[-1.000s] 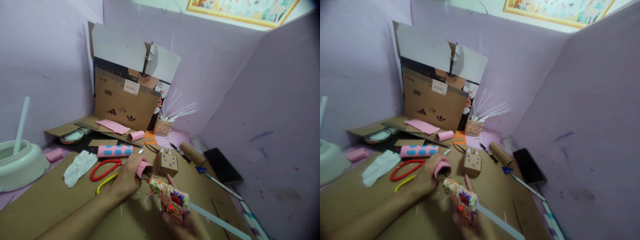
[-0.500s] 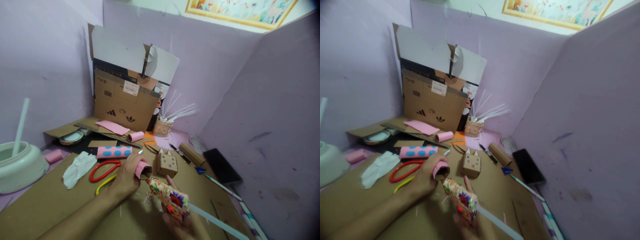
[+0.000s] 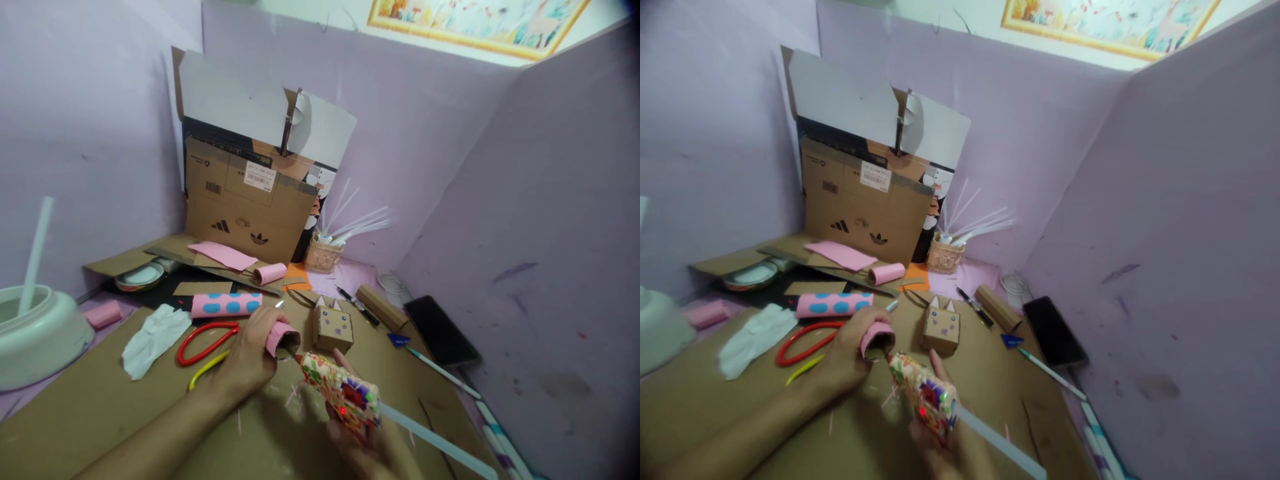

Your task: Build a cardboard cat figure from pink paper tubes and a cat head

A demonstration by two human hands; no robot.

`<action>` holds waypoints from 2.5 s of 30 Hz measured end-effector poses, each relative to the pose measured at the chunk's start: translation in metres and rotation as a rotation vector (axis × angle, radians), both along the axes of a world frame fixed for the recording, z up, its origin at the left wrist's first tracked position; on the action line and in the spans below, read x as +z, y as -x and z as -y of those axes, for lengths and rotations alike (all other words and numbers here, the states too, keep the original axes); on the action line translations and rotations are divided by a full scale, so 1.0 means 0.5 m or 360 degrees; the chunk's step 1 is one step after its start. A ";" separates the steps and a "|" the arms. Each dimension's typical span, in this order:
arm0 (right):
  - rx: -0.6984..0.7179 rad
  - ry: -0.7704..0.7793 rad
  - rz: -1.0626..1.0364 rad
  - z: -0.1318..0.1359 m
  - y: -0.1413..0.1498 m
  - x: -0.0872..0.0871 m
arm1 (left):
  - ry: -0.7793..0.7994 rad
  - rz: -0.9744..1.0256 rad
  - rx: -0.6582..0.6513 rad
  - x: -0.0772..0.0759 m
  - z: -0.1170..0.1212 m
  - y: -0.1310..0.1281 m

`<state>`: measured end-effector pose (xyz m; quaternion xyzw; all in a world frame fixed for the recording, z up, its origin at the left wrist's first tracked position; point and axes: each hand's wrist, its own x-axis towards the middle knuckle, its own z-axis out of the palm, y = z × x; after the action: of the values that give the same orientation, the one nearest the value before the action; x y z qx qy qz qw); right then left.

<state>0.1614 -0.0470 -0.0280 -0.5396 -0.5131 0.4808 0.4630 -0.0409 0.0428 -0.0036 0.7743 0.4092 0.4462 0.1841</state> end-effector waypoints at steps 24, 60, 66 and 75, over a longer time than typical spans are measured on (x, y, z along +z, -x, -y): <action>0.0007 -0.0077 0.0097 -0.004 0.002 0.028 | -0.0080 -0.0058 -0.0052 -0.005 -0.003 0.002; 0.0089 -0.0178 0.0109 0.007 0.012 0.064 | 0.0030 -0.0057 -0.0095 0.003 0.006 -0.003; 0.0056 -0.0115 0.0173 0.009 0.010 0.060 | 0.0036 -0.0047 -0.0040 0.000 0.004 -0.002; -0.0093 -0.0163 0.0284 0.013 0.008 0.045 | 0.0031 -0.0044 -0.0028 0.005 0.007 -0.003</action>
<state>0.1575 -0.0537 -0.0056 -0.5706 -0.5603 0.3902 0.4564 -0.0394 0.0393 -0.0014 0.7821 0.4092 0.4299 0.1901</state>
